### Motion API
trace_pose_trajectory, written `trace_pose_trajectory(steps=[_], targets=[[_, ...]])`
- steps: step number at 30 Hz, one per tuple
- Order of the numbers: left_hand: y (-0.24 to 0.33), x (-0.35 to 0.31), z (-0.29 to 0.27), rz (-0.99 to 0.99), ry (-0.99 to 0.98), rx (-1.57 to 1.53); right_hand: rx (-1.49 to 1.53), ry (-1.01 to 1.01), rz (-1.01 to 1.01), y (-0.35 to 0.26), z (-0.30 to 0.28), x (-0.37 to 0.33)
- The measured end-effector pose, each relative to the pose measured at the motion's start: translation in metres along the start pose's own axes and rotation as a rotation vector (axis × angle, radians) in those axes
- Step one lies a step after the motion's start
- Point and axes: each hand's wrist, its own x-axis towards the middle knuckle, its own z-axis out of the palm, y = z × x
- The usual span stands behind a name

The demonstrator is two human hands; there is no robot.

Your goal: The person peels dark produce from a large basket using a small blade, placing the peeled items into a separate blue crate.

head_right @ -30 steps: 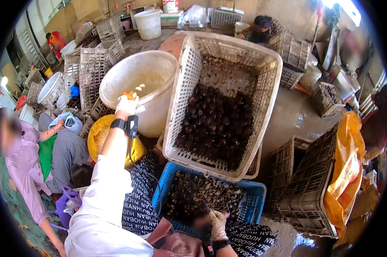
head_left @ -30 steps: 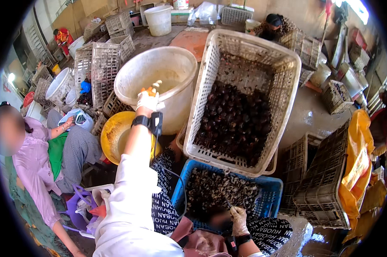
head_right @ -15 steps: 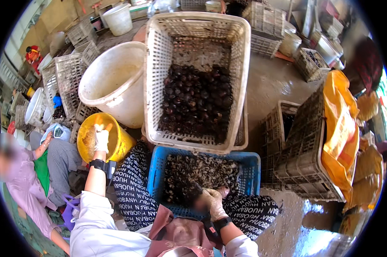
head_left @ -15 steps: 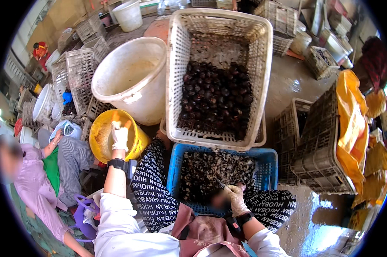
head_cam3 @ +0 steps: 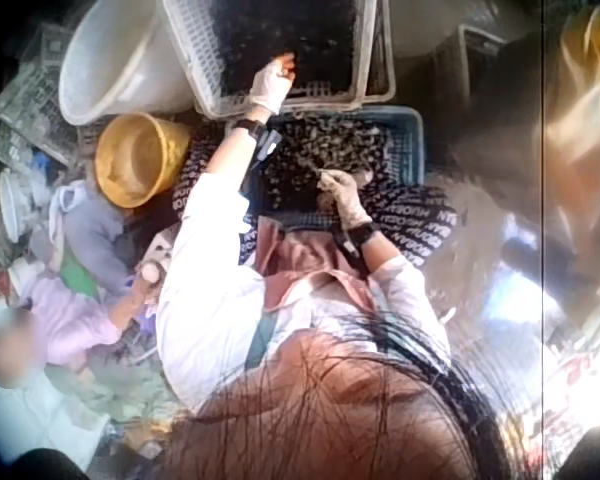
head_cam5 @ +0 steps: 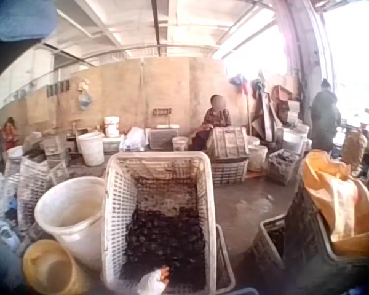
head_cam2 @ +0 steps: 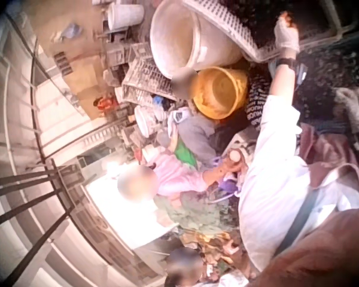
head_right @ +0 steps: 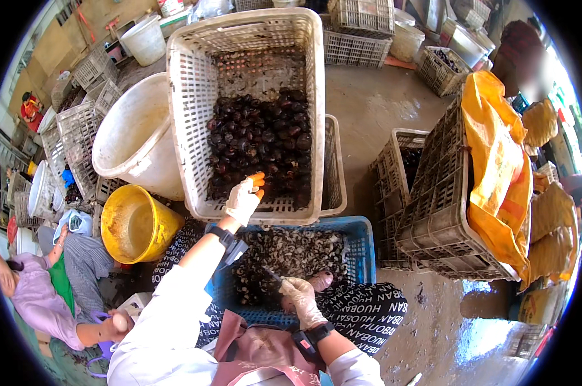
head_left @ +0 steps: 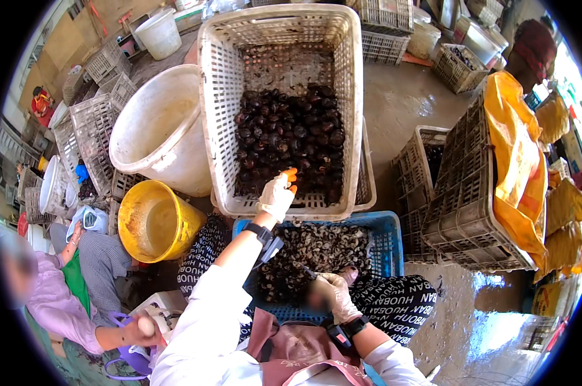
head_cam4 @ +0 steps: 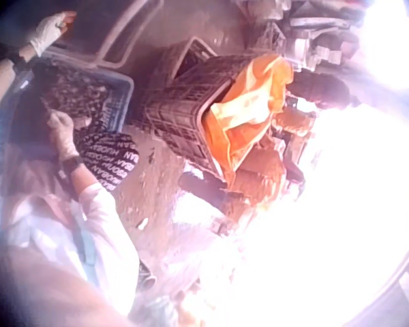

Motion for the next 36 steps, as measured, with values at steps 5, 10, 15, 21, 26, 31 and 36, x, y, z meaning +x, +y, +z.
trace_pose_trajectory(steps=[5, 10, 15, 21, 26, 31, 36], targets=[[-0.015, 0.025, 0.031, -0.051, -0.013, 0.516, 0.061, -0.048, 0.016, -0.011, 0.006, -0.003], [-0.020, 0.018, 0.018, 0.029, 0.003, 0.350, 0.008, -0.046, 0.004, -0.020, 0.010, -0.010], [0.024, -0.033, -0.008, -0.506, -0.012, -0.893, -0.020, 0.109, -0.158, -0.035, 0.029, -0.021], [0.080, -0.087, -0.008, -0.587, -0.199, -1.712, 0.253, 0.207, -0.295, -0.042, 0.016, -0.028], [0.076, -0.125, -0.026, -0.481, -0.230, -1.554, 0.031, 0.089, -0.414, -0.060, 0.024, -0.033], [0.108, -0.161, -0.049, -0.446, -0.268, -1.119, -0.273, 0.060, -0.498, -0.084, 0.013, -0.029], [0.106, -0.189, -0.061, -0.357, -0.248, -0.887, -0.262, 0.076, -0.495, -0.080, 0.017, -0.036]])
